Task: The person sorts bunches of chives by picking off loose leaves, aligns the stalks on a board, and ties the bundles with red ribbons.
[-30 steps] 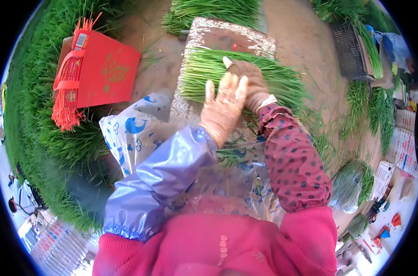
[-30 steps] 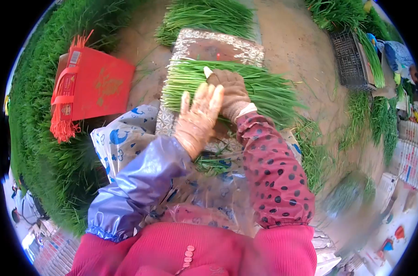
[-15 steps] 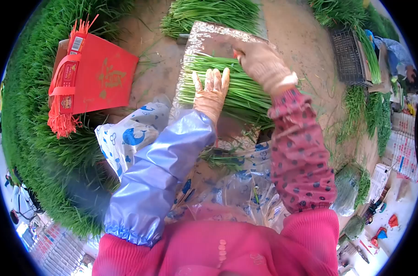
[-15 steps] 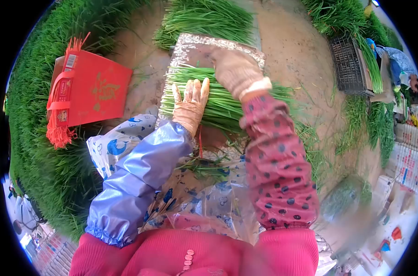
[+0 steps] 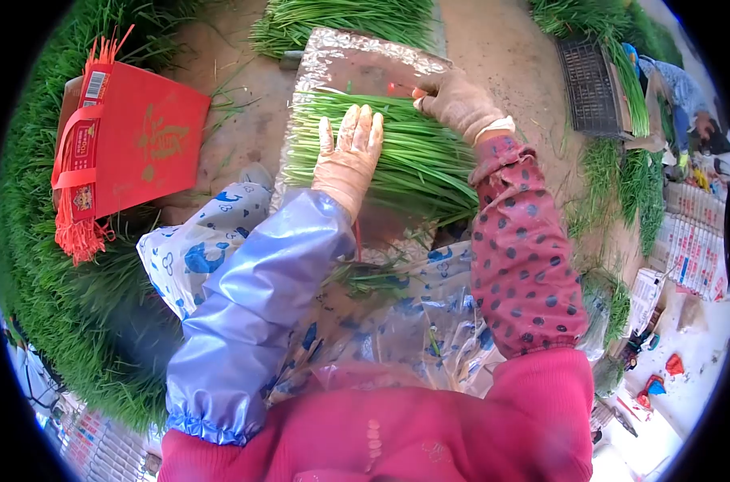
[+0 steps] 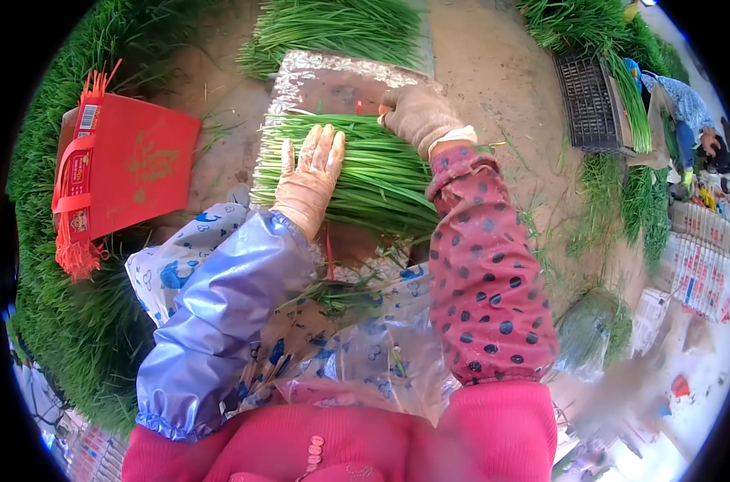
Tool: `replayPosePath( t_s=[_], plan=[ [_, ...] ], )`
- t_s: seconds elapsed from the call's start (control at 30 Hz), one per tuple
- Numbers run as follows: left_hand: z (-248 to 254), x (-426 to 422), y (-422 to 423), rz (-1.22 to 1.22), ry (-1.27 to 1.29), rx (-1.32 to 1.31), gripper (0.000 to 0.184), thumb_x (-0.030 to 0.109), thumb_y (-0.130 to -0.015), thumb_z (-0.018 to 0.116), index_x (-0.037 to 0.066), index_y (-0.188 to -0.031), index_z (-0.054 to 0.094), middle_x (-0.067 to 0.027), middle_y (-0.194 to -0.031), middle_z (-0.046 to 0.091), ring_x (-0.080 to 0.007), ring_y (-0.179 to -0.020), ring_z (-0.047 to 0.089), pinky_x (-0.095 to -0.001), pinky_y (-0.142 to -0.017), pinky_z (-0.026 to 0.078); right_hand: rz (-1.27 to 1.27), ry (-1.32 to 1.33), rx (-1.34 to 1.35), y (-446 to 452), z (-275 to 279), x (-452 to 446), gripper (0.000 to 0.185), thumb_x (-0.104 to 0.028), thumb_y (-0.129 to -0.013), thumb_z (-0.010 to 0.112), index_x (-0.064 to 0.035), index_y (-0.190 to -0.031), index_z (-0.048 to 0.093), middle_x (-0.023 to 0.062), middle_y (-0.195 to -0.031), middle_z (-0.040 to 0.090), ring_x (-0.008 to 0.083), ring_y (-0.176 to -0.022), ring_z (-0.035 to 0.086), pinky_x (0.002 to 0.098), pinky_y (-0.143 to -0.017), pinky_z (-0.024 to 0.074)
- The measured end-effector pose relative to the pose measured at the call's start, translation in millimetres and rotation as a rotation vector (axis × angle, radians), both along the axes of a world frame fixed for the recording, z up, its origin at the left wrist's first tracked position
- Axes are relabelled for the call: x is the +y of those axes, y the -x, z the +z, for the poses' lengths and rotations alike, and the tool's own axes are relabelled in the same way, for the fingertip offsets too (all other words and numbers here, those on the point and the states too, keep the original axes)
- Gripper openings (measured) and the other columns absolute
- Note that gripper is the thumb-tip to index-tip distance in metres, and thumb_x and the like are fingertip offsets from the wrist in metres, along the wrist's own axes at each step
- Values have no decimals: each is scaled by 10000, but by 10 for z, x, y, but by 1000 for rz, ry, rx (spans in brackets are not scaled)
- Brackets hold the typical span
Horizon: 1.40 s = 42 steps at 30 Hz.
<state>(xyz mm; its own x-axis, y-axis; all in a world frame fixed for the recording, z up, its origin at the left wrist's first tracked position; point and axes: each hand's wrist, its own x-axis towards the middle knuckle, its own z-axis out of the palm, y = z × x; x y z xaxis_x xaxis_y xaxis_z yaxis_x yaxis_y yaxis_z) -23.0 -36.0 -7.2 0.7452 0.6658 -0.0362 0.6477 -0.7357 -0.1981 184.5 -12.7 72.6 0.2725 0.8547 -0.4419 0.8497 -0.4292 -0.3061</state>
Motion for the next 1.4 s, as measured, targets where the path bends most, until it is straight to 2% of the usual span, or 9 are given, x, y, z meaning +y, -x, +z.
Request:
replayPosePath(
  t_s=[0.07, 0.23, 0.5, 0.7, 0.8, 0.87, 1.13, 1.23, 1.4],
  plan=[
    [151, 11, 5, 34, 189, 44, 739, 62, -871, 453, 171, -1527, 130, -25, -1574, 182, -213, -1452, 186, -540, -1152, 128, -22, 18, 67, -19, -173, 1, 307, -285, -802, 707, -124, -1063, 698, 80, -971, 712, 217, -931, 662, 343, -824, 497],
    [203, 54, -43, 11, 238, 117, 840, 33, -876, 483, 281, -1536, 27, -9, -1578, 178, -223, -1434, 237, -572, -1116, 216, 56, -30, -11, 111, -255, 50, 295, -307, -802, 702, -163, -1059, 703, 77, -988, 702, 218, -934, 656, 351, -824, 501],
    [189, 126, -116, -172, 189, 148, 633, 77, -898, 452, 142, -1492, 242, -59, -1588, 168, -241, -1460, 173, -542, -1152, 144, 217, -185, -126, 100, -200, 95, 201, -232, -829, 646, -221, -1017, 715, 41, -906, 710, 264, -868, 661, 356, -761, 517],
    [424, 385, -183, -284, 353, 286, 776, 121, -809, 616, 113, -1487, 238, -178, -1574, 153, -317, -1469, 124, -483, -1176, 111, 302, -291, -56, 258, 132, 93, 202, -187, -835, 628, -180, -1014, 720, 52, -906, 710, 256, -832, 667, 337, -738, 532],
    [559, 466, -241, -294, 418, 335, 640, 125, -908, 533, 131, -1485, 256, -213, -1567, 155, -381, -1456, 136, -564, -1155, 100, 307, -305, 94, 390, 299, 86, 209, -173, -823, 633, -126, -1008, 720, 54, -903, 719, 224, -815, 678, 316, -734, 534],
    [669, 544, -291, -253, 640, 420, 1088, 187, -633, 803, 209, -1516, 168, -209, -1564, 157, -402, -1446, 148, -621, -1131, 118, 345, -235, 292, 455, 351, 101, 232, -148, -810, 635, -71, -1012, 715, 79, -918, 720, 188, -823, 673, 302, -750, 526],
    [692, 676, -330, -216, 765, 428, 1155, 168, -602, 835, 281, -1518, 142, -160, -1559, 192, -422, -1424, 191, -670, -1081, 201, 275, 30, 930, 786, 456, 192, 251, -82, -827, 610, 52, -1027, 679, 57, -901, 684, 102, -813, 598, 242, -727, 485],
    [665, 654, -315, -209, 755, 389, 1181, 161, -590, 847, 308, -1518, 131, -141, -1557, 205, -429, -1416, 207, -688, -1062, 232, 174, -103, 1439, 813, 556, 225, 218, -139, -835, 660, -47, -1026, 711, 39, -916, 708, 110, -732, 609, 308, -676, 511],
    [651, 554, -270, -202, 661, 346, 1228, 141, -602, 846, 362, -1520, 60, -116, -1543, 223, -433, -1394, 254, -699, -1029, 290, -318, -740, 1649, 97, 898, 231, 194, -54, -868, 577, -22, -1054, 625, 55, -886, 632, 154, -746, 591, 370, -723, 536]
  ],
)
